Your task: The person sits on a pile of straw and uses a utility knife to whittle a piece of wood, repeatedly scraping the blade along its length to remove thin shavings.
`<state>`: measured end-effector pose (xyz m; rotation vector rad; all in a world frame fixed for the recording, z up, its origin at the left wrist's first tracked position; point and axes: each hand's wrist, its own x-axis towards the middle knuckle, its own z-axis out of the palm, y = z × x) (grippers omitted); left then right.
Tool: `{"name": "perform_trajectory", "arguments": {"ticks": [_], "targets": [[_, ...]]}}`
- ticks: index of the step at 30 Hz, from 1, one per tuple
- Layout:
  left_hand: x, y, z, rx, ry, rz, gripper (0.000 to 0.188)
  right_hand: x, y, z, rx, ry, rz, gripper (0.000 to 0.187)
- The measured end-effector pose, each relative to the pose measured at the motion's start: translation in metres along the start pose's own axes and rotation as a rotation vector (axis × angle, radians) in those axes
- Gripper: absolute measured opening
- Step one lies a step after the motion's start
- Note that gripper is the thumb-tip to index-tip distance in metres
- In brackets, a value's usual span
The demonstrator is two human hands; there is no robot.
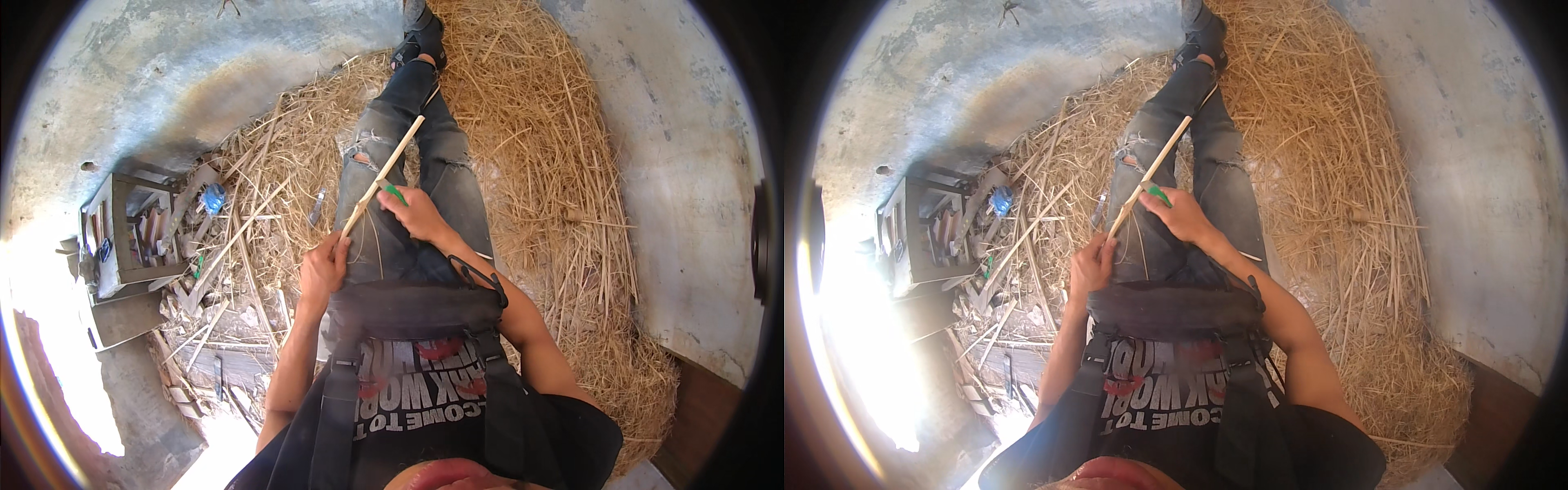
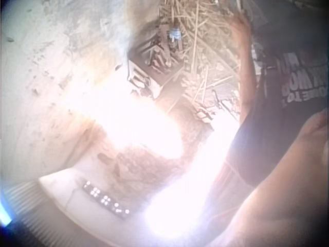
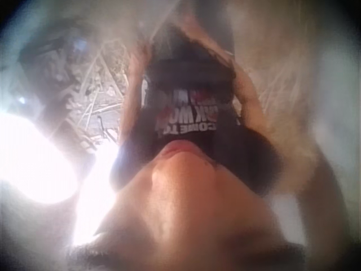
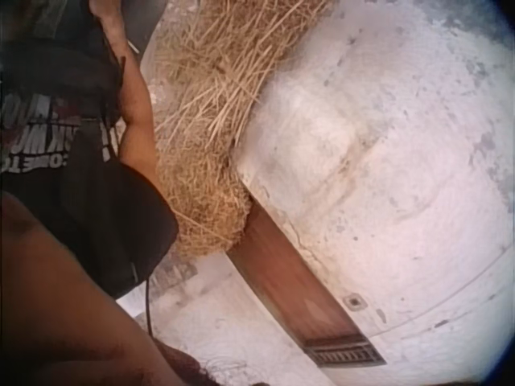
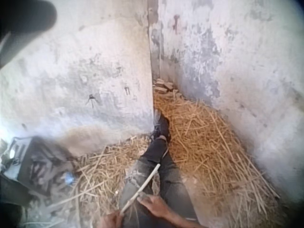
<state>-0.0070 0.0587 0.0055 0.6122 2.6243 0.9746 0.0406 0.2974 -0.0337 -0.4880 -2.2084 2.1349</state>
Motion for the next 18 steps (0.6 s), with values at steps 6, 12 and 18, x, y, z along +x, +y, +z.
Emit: {"name": "perform_trajectory", "arguments": {"ticks": [6,12,18], "targets": [[0.001,0.003,0.017,-0.018,0.116,0.134,0.029,0.005,-0.009,0.018,-0.24,-0.024,-0.086,0.03],[0.013,-0.007,0.017,-0.085,0.095,0.05,0.028,-0.003,-0.016,0.011,-0.222,-0.16,-0.182,0.027],[0.009,0.007,-0.013,-0.094,-0.078,0.052,0.028,0.012,-0.026,-0.038,-0.255,0.486,-0.24,0.041]]}}
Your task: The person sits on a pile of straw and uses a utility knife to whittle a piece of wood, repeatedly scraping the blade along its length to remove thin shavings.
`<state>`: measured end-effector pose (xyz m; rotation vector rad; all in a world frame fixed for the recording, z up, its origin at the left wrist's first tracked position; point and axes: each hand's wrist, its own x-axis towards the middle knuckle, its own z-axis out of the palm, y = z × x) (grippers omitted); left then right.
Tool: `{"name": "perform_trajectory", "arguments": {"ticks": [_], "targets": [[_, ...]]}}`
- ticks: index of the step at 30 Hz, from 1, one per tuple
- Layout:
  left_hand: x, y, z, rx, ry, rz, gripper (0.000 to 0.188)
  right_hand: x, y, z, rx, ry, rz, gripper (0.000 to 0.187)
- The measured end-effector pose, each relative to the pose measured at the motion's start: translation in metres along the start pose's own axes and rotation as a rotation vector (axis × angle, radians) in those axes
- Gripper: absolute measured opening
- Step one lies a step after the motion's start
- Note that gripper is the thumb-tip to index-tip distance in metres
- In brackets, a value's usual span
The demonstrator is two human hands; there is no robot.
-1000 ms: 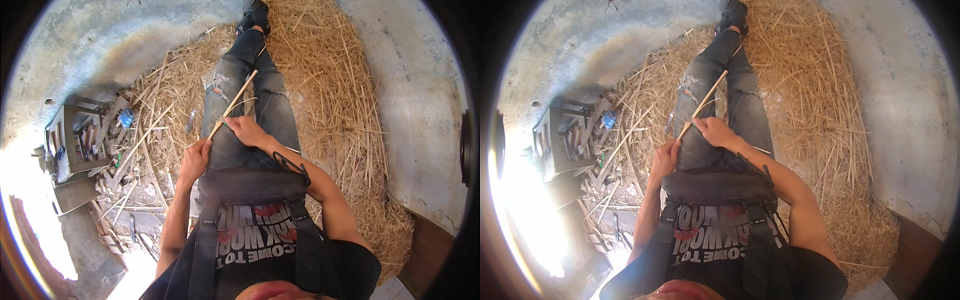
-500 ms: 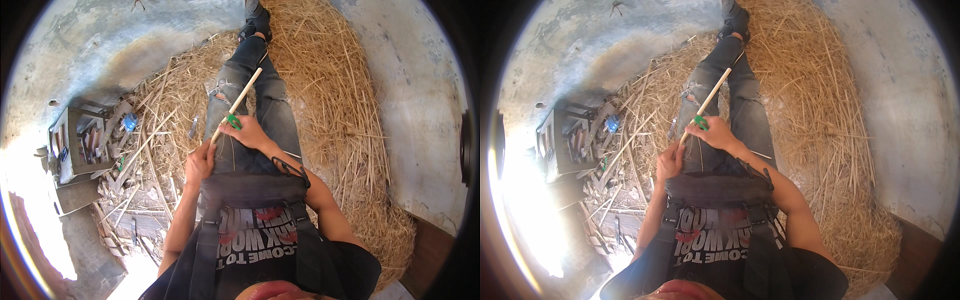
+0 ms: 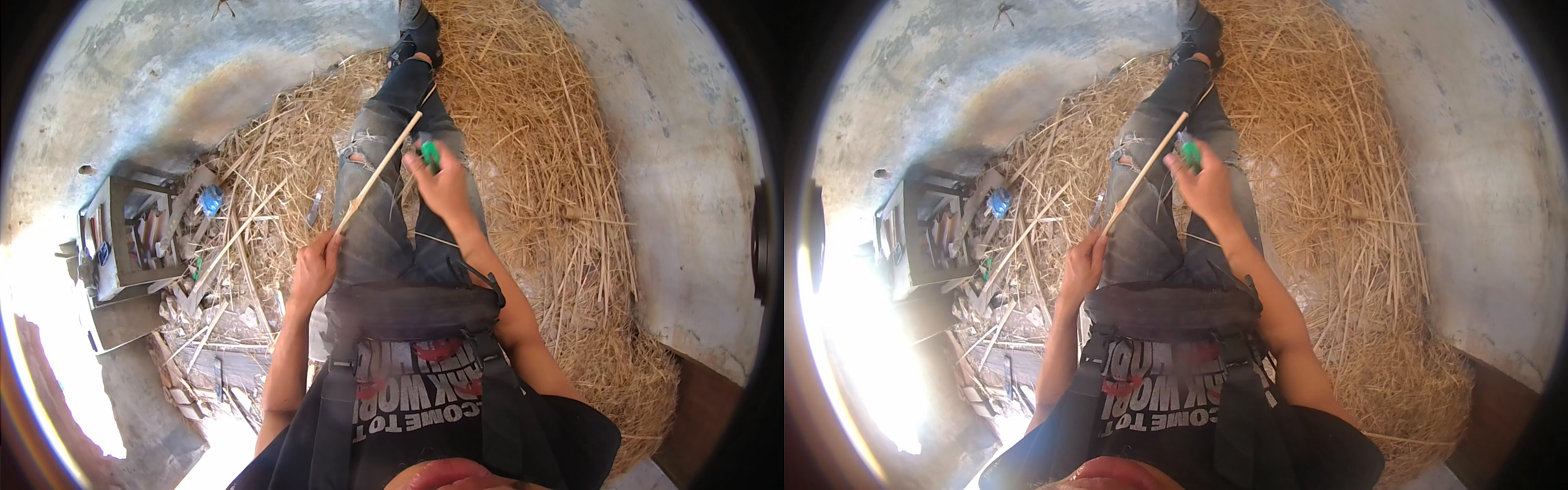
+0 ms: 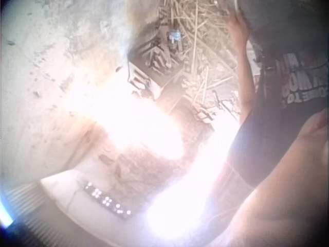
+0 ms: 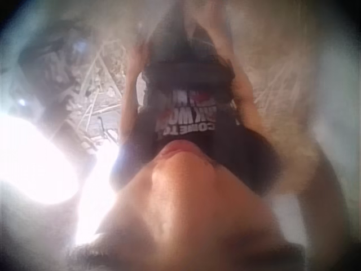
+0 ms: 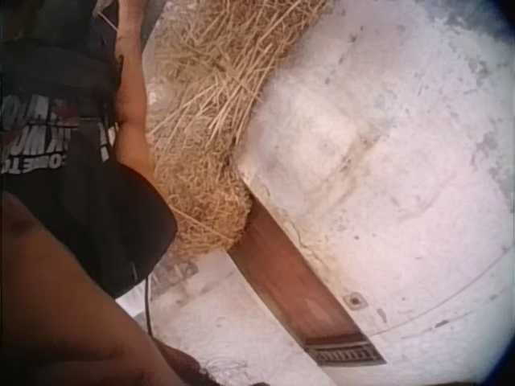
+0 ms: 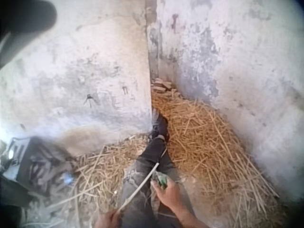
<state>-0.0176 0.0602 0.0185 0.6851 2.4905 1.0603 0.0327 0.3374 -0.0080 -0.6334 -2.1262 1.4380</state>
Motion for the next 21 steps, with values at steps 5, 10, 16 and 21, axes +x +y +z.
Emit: {"name": "perform_trajectory", "arguments": {"ticks": [5,10,16,21], "targets": [[-0.019,-0.013,-0.01,0.034,-0.103,-0.063,0.029,-0.002,0.018,-0.006,-0.405,-0.175,0.13,0.06],[-0.027,-0.013,-0.015,0.072,-0.14,-0.097,0.029,0.006,0.025,0.002,-0.387,-0.227,0.126,0.064],[-0.028,-0.028,-0.007,0.101,-0.132,-0.088,0.027,0.012,0.034,0.021,-0.399,-0.257,0.187,0.067],[-0.021,-0.022,-0.001,0.093,-0.13,-0.086,0.027,-0.011,0.03,0.04,-0.307,-0.345,0.099,0.067]]}}
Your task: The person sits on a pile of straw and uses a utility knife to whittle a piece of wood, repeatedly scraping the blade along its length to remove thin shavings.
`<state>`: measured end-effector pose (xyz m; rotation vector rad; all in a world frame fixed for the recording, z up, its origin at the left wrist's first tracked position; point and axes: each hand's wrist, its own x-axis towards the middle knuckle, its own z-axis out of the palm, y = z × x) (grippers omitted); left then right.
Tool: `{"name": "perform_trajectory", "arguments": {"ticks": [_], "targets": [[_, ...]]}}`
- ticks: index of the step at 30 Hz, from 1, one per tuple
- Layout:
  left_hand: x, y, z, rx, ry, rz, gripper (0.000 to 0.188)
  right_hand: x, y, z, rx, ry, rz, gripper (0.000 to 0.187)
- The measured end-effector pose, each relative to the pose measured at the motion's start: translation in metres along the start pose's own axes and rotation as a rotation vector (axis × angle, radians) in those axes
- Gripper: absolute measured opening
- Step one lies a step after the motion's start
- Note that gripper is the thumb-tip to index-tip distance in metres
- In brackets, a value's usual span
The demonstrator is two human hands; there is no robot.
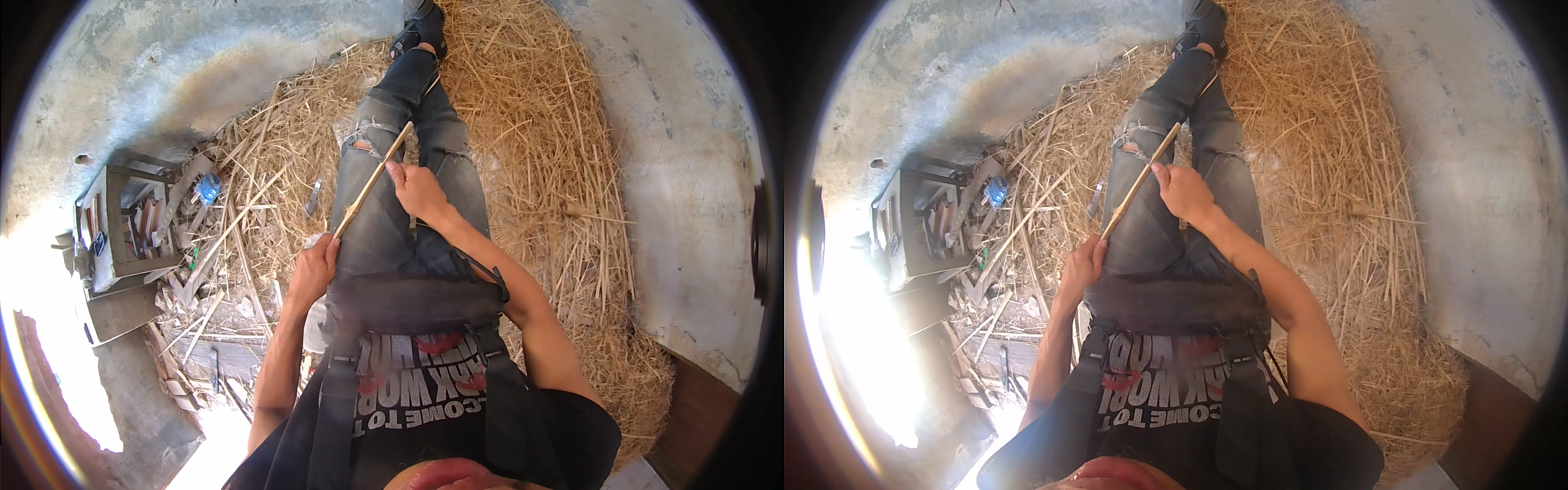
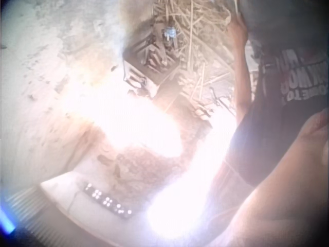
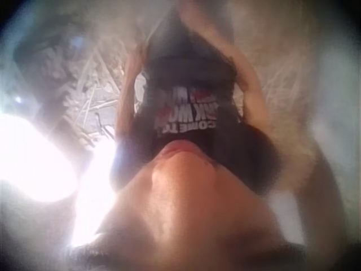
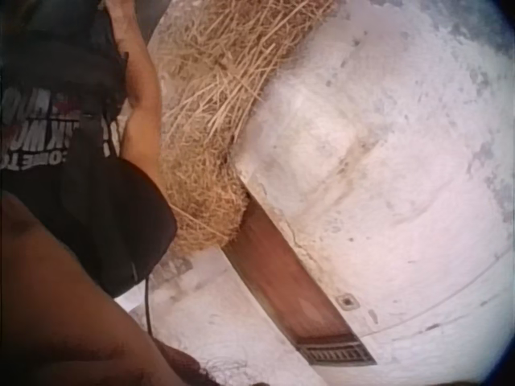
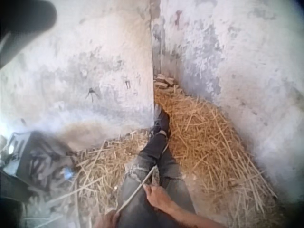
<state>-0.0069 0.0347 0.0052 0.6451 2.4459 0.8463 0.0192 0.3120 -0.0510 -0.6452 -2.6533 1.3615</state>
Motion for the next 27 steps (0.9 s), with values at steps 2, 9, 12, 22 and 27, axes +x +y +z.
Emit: {"name": "perform_trajectory", "arguments": {"ticks": [2,9,12,22,27], "targets": [[0.0,-0.005,0.004,-0.036,0.02,0.022,0.027,-0.002,-0.001,-0.002,-0.041,-0.053,0.037,0.066],[0.013,0.008,0.01,-0.008,0.06,0.046,0.028,-0.032,-0.018,0.012,-0.004,-0.166,0.004,0.063],[0.021,0.008,0.016,-0.001,0.049,0.062,0.028,-0.041,-0.02,0.016,0.067,-0.17,-0.009,0.062],[0.021,-0.002,0.019,0.003,0.101,0.108,0.025,-0.028,-0.002,0.006,0.713,-0.627,0.28,0.067],[0.013,0.011,0.024,0.147,0.156,0.069,0.021,-0.022,-0.013,-0.001,0.619,-0.246,0.135,0.067]]}}
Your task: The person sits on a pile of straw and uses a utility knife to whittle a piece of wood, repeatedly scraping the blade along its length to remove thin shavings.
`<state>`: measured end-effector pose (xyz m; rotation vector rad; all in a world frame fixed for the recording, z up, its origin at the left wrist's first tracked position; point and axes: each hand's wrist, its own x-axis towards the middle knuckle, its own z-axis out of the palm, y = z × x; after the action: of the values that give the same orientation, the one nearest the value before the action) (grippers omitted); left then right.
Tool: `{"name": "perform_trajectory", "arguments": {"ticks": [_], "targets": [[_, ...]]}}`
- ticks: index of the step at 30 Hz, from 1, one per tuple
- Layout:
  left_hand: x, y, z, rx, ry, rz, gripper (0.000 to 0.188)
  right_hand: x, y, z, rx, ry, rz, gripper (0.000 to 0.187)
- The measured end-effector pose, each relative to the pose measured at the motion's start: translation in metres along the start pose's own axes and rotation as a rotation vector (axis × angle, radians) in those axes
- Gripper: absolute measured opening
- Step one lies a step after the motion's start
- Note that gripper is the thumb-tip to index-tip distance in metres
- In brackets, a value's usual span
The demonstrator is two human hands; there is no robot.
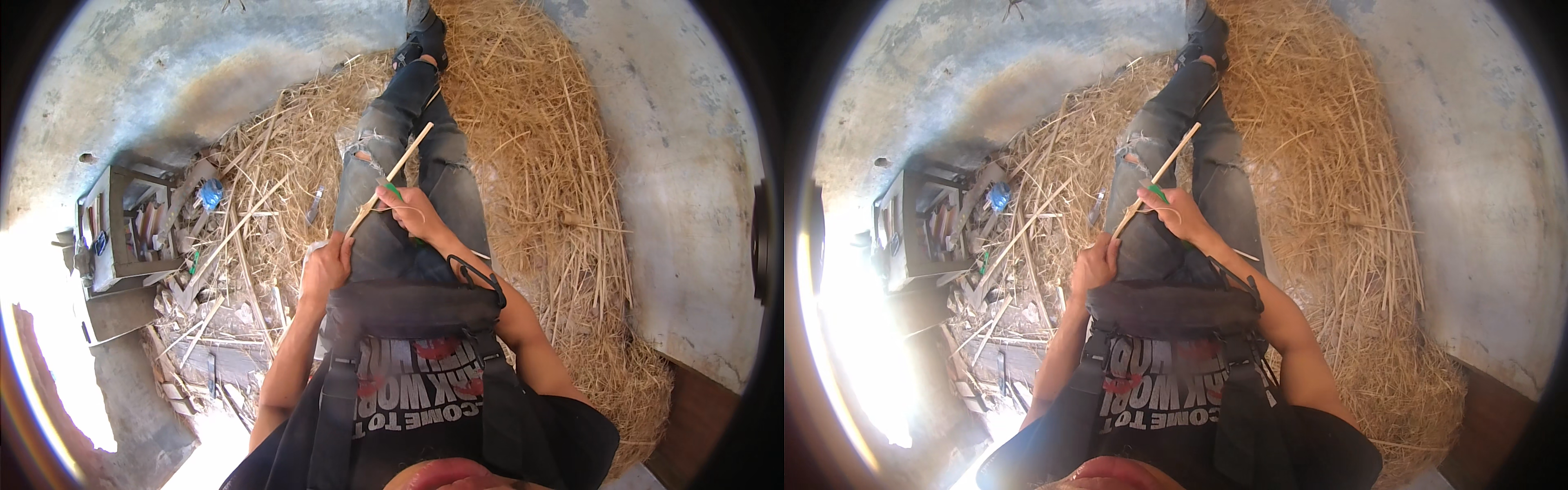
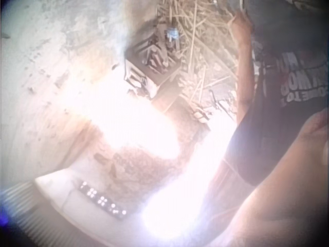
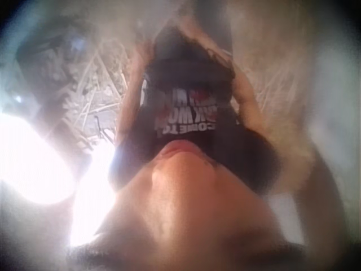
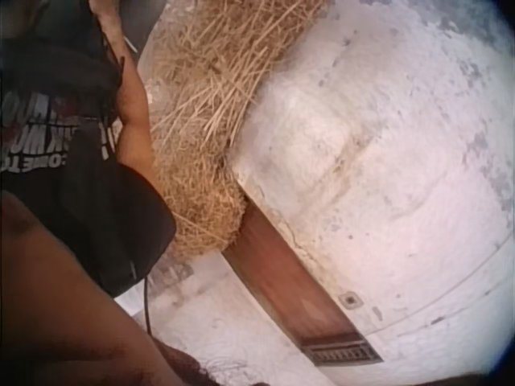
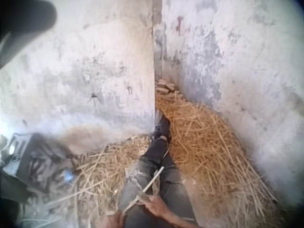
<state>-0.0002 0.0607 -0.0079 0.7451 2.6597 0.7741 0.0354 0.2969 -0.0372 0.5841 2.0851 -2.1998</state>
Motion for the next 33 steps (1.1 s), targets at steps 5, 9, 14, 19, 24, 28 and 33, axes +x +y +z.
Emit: {"name": "perform_trajectory", "arguments": {"ticks": [5,9,14,19,24,28,33], "targets": [[-0.001,-0.001,0.004,0.024,0.012,0.007,0.022,0.008,0.005,0.007,-0.28,-0.034,-0.15,0.044],[-0.003,0.004,0.001,0.037,-0.016,-0.034,0.023,0.002,-0.008,0.002,-0.354,-0.081,-0.126,0.03],[0.005,-0.004,0.003,-0.074,-0.007,-0.047,0.026,-0.008,-0.009,-0.007,-0.147,-0.471,-0.19,0.019],[0.009,-0.01,-0.008,-0.164,-0.069,-0.003,0.026,-0.022,-0.022,-0.006,-0.185,-0.363,-0.175,0.023],[0.003,-0.002,-0.021,-0.12,-0.097,-0.023,0.024,0.01,-0.007,-0.056,-0.542,0.389,-0.14,0.05],[0.001,-0.013,-0.01,-0.083,-0.049,0.007,0.024,0.027,-0.011,-0.058,-0.727,0.476,-0.095,0.063],[-0.002,-0.009,-0.007,-0.071,-0.027,-0.02,0.023,0.037,-0.021,-0.053,-0.789,0.452,-0.002,0.064]]}}
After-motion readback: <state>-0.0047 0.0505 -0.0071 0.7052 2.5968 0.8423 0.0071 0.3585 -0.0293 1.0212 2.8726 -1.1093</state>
